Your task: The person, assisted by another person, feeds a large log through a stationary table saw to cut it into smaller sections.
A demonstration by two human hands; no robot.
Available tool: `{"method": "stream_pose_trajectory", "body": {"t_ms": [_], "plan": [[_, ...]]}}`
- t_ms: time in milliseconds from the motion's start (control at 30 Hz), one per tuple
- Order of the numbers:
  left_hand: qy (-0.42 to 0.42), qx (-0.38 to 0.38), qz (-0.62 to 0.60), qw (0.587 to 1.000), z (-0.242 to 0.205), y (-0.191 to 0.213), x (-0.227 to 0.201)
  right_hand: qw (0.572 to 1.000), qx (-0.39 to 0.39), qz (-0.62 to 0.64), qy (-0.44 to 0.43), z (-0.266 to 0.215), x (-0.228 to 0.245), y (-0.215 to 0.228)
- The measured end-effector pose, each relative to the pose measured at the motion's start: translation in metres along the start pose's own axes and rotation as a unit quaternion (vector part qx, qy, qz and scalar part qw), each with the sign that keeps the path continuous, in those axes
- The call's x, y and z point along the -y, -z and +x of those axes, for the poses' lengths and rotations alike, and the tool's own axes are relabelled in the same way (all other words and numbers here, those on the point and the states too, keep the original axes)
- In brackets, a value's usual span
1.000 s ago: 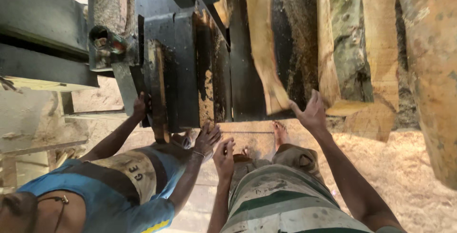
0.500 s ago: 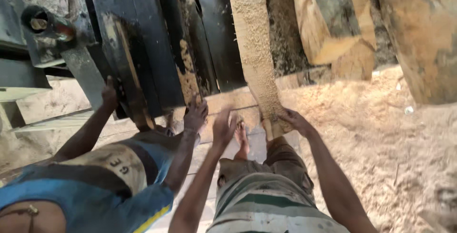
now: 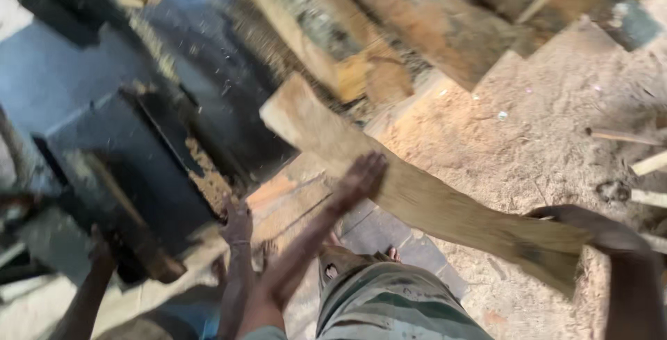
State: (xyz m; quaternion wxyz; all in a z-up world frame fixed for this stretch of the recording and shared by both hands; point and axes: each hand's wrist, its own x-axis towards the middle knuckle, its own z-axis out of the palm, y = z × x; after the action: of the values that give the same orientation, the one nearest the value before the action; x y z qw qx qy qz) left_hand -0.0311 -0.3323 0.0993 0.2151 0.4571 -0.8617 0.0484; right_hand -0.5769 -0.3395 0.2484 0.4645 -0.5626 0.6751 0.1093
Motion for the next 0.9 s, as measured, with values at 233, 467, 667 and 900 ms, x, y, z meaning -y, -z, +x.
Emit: {"method": "stream_pose_trajectory", "body": {"t_ms": [233,467,667,900], "plan": [[0.000,-0.010,-0.206,0.978,0.118,0.050,-0.167,0.973,-0.144,0.179,0.009,-0.034,-0.125,-0.039],[0.410,-0.025,-0.653,0.636,0.145,0.056,-0.195,0.847,-0.049,0.513,-0.130,-0.005,-0.149,-0.210],[0.512,-0.181,-0.759,0.358,0.043,-0.027,-0.213,0.760,0.025,0.650,-0.022,-0.067,-0.192,-0.201],[0.469,-0.301,-0.812,0.174,-0.072,-0.074,-0.151,0.905,0.023,0.425,0.021,-0.010,-0.126,-0.150]]}}
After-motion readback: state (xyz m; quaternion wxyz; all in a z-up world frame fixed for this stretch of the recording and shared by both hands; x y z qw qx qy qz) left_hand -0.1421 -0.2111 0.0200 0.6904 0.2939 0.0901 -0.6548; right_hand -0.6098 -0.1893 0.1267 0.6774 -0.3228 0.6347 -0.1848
